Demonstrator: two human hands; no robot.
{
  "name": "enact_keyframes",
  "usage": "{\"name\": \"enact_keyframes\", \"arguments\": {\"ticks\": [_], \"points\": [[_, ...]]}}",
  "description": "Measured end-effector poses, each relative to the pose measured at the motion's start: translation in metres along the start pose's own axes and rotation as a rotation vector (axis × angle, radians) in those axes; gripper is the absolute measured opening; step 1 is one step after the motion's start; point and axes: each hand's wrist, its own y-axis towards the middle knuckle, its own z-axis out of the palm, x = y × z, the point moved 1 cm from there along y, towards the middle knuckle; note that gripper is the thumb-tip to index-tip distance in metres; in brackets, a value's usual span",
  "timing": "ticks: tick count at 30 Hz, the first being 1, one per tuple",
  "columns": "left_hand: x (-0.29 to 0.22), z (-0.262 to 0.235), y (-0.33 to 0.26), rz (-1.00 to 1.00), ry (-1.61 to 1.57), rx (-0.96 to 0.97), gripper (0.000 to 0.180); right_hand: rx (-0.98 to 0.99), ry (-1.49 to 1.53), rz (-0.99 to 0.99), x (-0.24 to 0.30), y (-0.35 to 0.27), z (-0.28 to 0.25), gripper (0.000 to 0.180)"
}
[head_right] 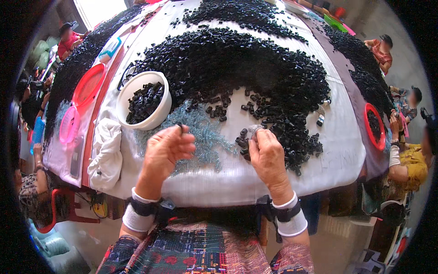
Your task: The person picks up a black plastic toggle and a small metal spring, inserts the spring into the toggle, and places the assembled unit on the table. This process is repeated multiple times using components from the piles on the work surface.
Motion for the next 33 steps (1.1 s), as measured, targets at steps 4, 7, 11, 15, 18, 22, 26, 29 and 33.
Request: {"name": "enact_keyframes", "arguments": {"ticks": [4,7,11,15,18,22,26,29,33], "points": [[-0.029,-0.02,0.016,0.133,-0.184,-0.114,0.024,0.056,-0.077,-0.048,-0.004,0.006,0.007,0.014],[-0.045,-0.029,0.029,0.169,-0.223,-0.153,0.025,0.101,-0.086,-0.104,-0.002,0.005,0.018,0.021],[-0.057,-0.034,0.034,0.232,-0.19,-0.15,0.029,0.127,0.053,-0.036,0.005,0.01,0.017,0.018],[-0.056,-0.033,0.032,0.247,-0.191,-0.142,0.032,-0.074,0.011,-0.061,-0.002,0.02,0.009,0.016],[-0.052,-0.034,0.026,0.235,-0.186,-0.037,0.029,-0.022,-0.096,-0.151,-0.002,0.023,0.005,0.017],[-0.034,-0.02,0.01,0.141,-0.123,0.047,0.026,-0.017,-0.129,-0.198,0.004,0.028,0.011,0.02],[-0.011,-0.01,-0.001,-0.084,-0.054,0.157,0.025,0.132,-0.192,-0.238,0.008,0.028,0.019,0.021],[0.004,-0.005,-0.008,-0.23,-0.02,0.251,0.027,0.238,-0.254,-0.209,0.006,0.03,0.031,0.029],[0.017,0.007,-0.011,-0.389,0.123,0.368,0.031,0.204,-0.183,-0.198,0.007,0.03,0.039,0.03]]}}
